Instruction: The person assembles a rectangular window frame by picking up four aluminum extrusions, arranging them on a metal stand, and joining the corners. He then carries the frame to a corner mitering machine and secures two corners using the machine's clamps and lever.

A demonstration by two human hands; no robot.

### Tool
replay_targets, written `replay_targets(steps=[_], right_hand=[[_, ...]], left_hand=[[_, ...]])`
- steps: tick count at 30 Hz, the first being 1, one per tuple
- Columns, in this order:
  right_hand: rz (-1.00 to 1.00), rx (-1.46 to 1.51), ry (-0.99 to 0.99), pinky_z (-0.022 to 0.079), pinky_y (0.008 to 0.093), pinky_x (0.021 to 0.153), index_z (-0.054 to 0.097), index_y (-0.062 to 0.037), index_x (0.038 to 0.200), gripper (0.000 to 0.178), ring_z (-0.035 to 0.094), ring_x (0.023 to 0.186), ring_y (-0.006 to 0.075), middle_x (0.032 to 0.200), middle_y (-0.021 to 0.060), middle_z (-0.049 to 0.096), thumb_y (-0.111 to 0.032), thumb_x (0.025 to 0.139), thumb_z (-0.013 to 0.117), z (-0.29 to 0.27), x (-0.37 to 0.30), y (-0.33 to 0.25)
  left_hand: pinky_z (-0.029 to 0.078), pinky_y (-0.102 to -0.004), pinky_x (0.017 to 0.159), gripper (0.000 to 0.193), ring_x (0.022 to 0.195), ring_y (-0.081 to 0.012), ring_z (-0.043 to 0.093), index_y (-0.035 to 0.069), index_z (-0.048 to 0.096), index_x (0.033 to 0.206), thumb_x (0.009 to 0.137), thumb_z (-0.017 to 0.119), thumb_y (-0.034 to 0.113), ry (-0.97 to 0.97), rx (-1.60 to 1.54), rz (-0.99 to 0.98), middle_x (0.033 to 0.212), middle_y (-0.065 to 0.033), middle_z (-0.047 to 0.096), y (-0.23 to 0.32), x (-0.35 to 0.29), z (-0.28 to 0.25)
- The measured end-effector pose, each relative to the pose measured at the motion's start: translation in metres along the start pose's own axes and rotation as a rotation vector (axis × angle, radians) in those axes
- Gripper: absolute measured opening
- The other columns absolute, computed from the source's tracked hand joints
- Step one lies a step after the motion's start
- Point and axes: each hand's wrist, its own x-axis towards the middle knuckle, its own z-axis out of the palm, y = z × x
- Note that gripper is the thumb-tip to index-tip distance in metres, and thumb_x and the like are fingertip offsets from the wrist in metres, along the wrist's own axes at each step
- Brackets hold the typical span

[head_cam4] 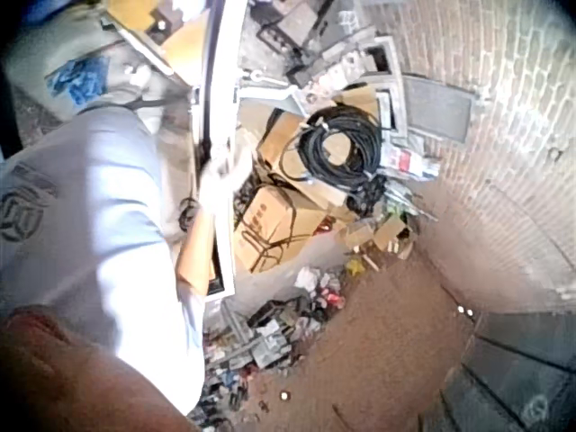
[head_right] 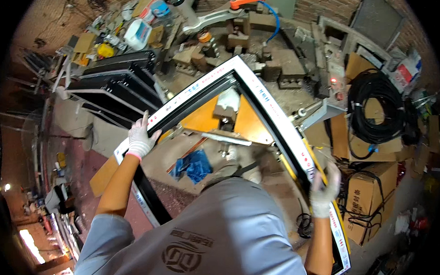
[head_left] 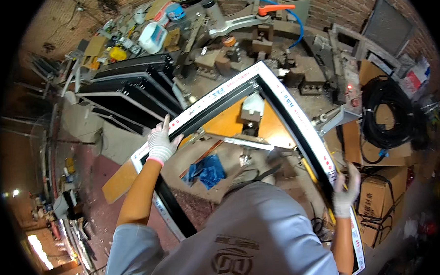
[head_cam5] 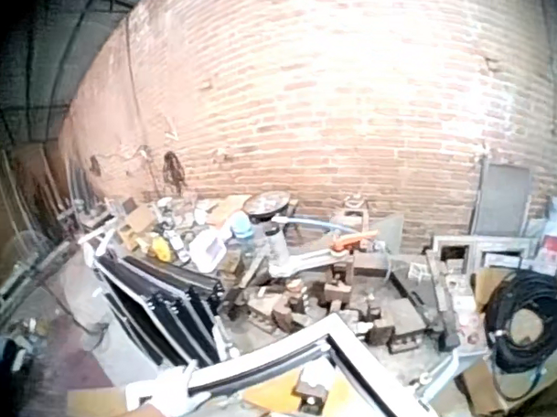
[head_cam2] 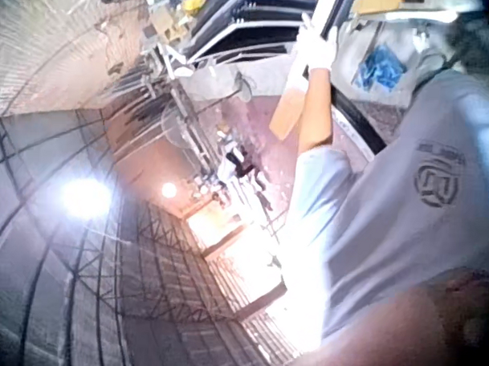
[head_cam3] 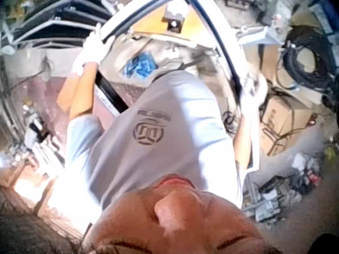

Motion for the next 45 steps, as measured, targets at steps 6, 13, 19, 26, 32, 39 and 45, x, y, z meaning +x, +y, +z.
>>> replay_targets(steps=[6, 13, 19, 26, 32, 39, 45], right_hand=[[-0.325, -0.002, -0.126, 0.054, 0.045, 0.093, 0.059, 0.0003, 0.128, 0.043, 0.067, 0.101, 0.0381, 0.113, 0.0237, 0.067, -0.008, 0.088, 0.072, 0.123, 0.112, -0.067], [0.332, -0.263, -0.809, 0.056, 0.0456, 0.09, 0.057, 0.0004, 0.132, 0.067, 0.071, 0.1, 0.04, 0.103, 0.0256, 0.072, -0.037, 0.079, 0.076, 0.195, 0.195, -0.105], [0.356, -0.098, -0.958, 0.055, 0.0382, 0.087, 0.067, 0.0057, 0.119, 0.061, 0.073, 0.093, 0.0321, 0.101, 0.0235, 0.075, -0.032, 0.074, 0.084, 0.214, 0.218, -0.082], [0.296, 0.077, -1.162, 0.054, 0.0347, 0.09, 0.068, 0.003, 0.12, 0.06, 0.072, 0.09, 0.0272, 0.101, 0.0173, 0.076, -0.027, 0.072, 0.087, 0.221, 0.233, -0.065], [0.184, 0.052, -1.194, 0.054, 0.0378, 0.091, 0.066, 0.0033, 0.122, 0.067, 0.071, 0.093, 0.0353, 0.104, 0.0217, 0.074, -0.034, 0.07, 0.087, 0.228, 0.232, -0.045], [0.139, 0.07, -1.164, 0.056, 0.0377, 0.085, 0.068, 0.0059, 0.113, 0.064, 0.072, 0.087, 0.0383, 0.097, 0.0238, 0.074, -0.041, 0.072, 0.085, 0.228, 0.237, -0.05], [0.163, 0.122, -1.146, 0.056, 0.0376, 0.086, 0.069, 0.0044, 0.114, 0.066, 0.073, 0.088, 0.036, 0.099, 0.0226, 0.075, -0.042, 0.07, 0.087, 0.228, 0.232, -0.044]], left_hand=[[0.039, -0.0518, 0.112, 0.089, 0.129, -0.0457, 0.049, 0.0, 0.045, 0.145, 0.072, 0.084, 0.032, 0.213, -0.397, 0.393, 0.14, -0.0271, 0.05, 0.042, 0.039, 0.001], [0.043, -0.0493, 0.11, 0.091, 0.131, -0.0438, 0.051, 0.002, 0.034, 0.155, 0.083, 0.078, 0.038, 0.043, -0.466, 0.409, 0.141, -0.0265, 0.051, 0.101, 0.093, -0.006], [0.058, -0.0415, 0.083, 0.067, 0.093, -0.0323, 0.073, 0.0, 0.059, 0.127, 0.088, 0.073, 0.053, -0.411, -0.389, 0.153, 0.101, -0.0208, 0.073, 0.151, 0.152, -0.044], [0.059, -0.0427, 0.077, 0.067, 0.085, -0.0342, 0.075, 0.0, 0.061, 0.104, 0.085, 0.073, 0.063, -0.293, -0.331, 0.107, 0.091, -0.0196, 0.074, 0.159, 0.153, -0.028], [0.059, -0.0427, 0.076, 0.067, 0.084, -0.0339, 0.074, 0.0, 0.063, 0.104, 0.085, 0.072, 0.064, -0.19, -0.275, 0.067, 0.089, -0.0198, 0.073, 0.172, 0.148, -0.017], [0.059, -0.0424, 0.077, 0.072, 0.086, -0.0344, 0.074, 0.001, 0.063, 0.105, 0.084, 0.069, 0.069, -0.337, -0.269, 0.058, 0.089, -0.0199, 0.074, 0.171, 0.157, -0.036], [0.058, -0.0434, 0.078, 0.073, 0.088, -0.0352, 0.074, 0.001, 0.063, 0.104, 0.084, 0.067, 0.072, -0.36, -0.273, 0.084, 0.09, -0.0204, 0.074, 0.169, 0.159, -0.036]])
